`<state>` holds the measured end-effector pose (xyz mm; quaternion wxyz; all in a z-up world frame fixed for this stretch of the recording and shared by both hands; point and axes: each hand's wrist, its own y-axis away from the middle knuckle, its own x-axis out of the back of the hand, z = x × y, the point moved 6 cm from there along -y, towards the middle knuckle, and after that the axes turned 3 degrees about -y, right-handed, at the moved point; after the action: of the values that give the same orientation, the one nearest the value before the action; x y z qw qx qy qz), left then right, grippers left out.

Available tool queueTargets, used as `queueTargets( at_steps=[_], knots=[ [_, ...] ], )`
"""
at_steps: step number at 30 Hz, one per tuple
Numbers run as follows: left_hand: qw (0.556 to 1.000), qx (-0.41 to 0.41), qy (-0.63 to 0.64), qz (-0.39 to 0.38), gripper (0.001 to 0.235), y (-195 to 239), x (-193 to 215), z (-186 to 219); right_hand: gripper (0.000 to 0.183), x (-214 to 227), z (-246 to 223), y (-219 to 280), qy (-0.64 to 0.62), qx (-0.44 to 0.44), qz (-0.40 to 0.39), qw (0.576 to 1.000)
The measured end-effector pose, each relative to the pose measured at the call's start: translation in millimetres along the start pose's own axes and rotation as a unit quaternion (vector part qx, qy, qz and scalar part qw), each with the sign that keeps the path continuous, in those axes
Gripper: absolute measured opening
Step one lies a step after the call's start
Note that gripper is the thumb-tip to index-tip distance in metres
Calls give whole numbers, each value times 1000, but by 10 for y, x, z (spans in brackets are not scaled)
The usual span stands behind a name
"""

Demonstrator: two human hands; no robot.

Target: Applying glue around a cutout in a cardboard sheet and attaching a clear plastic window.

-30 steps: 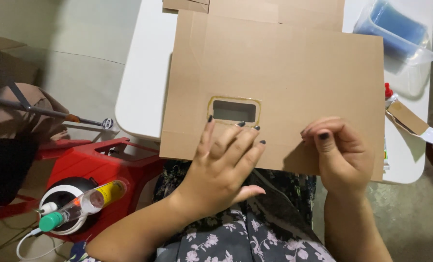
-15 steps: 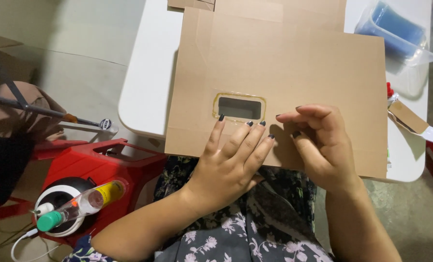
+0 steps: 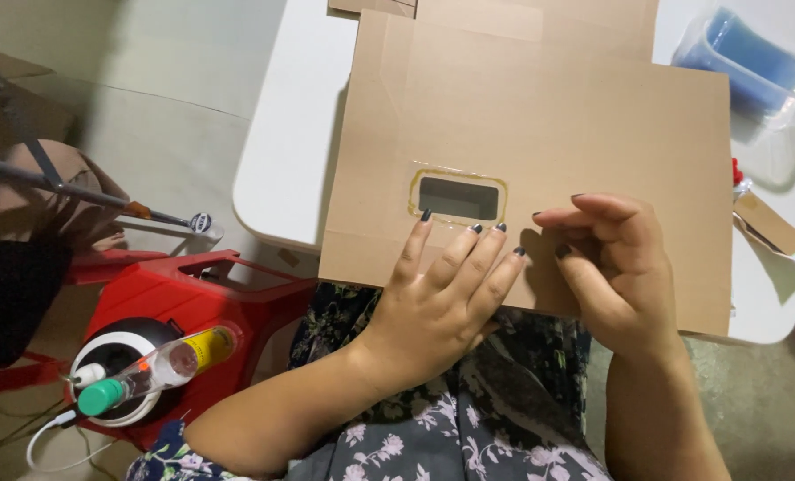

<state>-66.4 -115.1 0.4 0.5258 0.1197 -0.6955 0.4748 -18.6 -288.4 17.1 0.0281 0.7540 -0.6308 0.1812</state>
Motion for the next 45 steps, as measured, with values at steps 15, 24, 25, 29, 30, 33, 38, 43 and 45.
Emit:
queueTargets(
  at_steps=[15, 24, 25, 29, 30, 33, 38, 43, 45],
  knots=[
    [983, -24, 29, -180, 111, 79, -65, -40, 52, -51, -100, 40, 45, 89, -76, 992],
    [984, 118, 69, -112, 128, 228, 197, -931, 57, -249, -178, 146, 396, 242, -86, 881],
    [984, 119, 69, -111, 128, 238, 180, -943, 57, -242, -180, 154, 397, 243, -87, 881],
    [984, 118, 96, -93, 125, 235, 148, -961, 72, -239, -83, 212, 397, 234, -125, 879],
    [984, 118, 90, -94, 124, 233, 143, -961, 80, -235, -26, 230, 405, 222, -134, 877],
    [986, 123, 69, -88, 120, 209, 159, -952, 83, -258, -76, 195, 407, 209, -133, 879],
    [984, 139, 57, -94, 116, 230, 162, -941, 83, -249, -54, 193, 406, 207, -123, 882],
    [982, 132, 50, -128, 123, 186, 188, -995, 89, -236, -41, 198, 405, 197, -126, 884],
    [979, 132, 58, -142, 123, 125, 197, -1066, 88, -246, -64, 185, 401, 199, -127, 885]
  ],
)
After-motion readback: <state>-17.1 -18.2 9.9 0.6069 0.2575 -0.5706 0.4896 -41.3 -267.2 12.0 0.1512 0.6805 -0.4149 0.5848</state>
